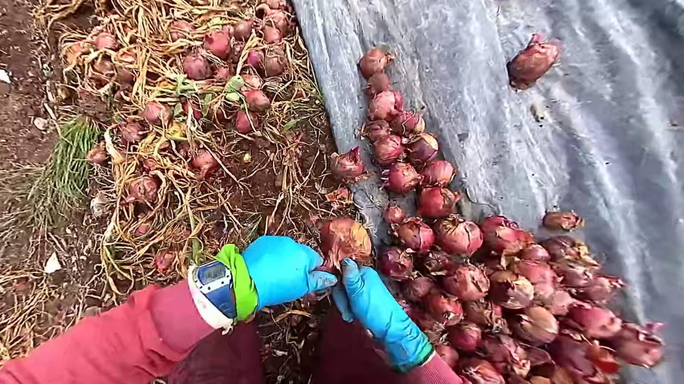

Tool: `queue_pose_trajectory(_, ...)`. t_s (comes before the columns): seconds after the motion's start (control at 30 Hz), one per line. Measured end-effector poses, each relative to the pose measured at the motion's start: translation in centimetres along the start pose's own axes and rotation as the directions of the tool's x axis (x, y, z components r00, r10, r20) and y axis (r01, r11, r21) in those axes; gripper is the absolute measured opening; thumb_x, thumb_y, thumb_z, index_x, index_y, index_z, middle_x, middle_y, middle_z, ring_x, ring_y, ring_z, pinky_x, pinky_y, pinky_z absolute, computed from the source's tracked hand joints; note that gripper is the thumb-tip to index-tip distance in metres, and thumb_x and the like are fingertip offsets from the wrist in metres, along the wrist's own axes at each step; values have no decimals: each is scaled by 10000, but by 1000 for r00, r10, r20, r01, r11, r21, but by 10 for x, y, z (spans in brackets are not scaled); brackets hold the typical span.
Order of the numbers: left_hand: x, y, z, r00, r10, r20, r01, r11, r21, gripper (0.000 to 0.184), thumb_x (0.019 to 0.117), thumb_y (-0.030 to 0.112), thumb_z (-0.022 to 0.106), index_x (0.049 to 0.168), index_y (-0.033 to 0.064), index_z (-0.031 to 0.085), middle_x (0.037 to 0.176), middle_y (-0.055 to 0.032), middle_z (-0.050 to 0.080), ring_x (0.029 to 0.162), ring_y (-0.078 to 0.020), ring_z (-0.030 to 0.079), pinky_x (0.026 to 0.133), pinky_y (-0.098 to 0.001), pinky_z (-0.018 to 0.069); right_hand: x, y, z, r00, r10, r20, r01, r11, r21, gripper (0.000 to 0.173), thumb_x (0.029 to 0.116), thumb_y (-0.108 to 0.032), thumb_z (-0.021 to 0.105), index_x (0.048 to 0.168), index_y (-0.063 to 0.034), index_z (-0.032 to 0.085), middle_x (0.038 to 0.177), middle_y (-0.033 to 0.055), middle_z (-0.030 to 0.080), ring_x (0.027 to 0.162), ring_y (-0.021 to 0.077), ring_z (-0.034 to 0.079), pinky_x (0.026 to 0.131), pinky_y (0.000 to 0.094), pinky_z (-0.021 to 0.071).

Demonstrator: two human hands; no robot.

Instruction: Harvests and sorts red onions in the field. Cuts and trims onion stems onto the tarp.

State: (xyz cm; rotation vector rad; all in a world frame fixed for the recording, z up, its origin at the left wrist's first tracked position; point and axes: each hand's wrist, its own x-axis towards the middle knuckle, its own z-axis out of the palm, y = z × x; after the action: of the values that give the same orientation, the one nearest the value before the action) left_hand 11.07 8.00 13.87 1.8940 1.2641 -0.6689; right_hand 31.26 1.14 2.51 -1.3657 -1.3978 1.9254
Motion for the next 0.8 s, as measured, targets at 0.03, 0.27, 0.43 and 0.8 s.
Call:
queue_pose_trajectory(0.03,11,-3,-10,998,5,-63,-4,1000,20,498,1045,611,470,1067,182,722,965,-68,729,920,-278,713,786,-570,560,-6,3,-10,995,4,-101,1,999,43,922,870,-906,211,797,-107,665,556,26,587,444,156,565,440,342,516)
queue_pose_trajectory(0.27,-89,-214,25,697,-679,-231,700,714,11,339,961,488,659,963,162,752,935,-144,744,935,-386,719,774,-670,548,0,21,-3,895,132,-426,55,915,399,867,1010,-665,-53,917,-90,589,518,48,534,398,211,541,397,414,520)
queue_pose_trajectory(0.43,-86,-219,91,787,-562,-255,543,827,-147,236,993,384,664,1048,181,770,1065,-80,756,1059,-297,710,925,-593,551,13,26,74,967,84,-241,-8,954,299,918,1000,-701,-6,923,-55,641,560,88,581,430,229,576,428,423,552)
queue_pose_trajectory(0.8,-34,-245,230,477,-878,22,676,351,-648,602,818,133,804,1380,126,589,1370,-223,598,1165,-416,659,927,-628,574,35,53,121,937,335,-99,-306,923,233,895,1038,-637,14,1019,-22,664,586,105,614,444,225,597,426,380,546)
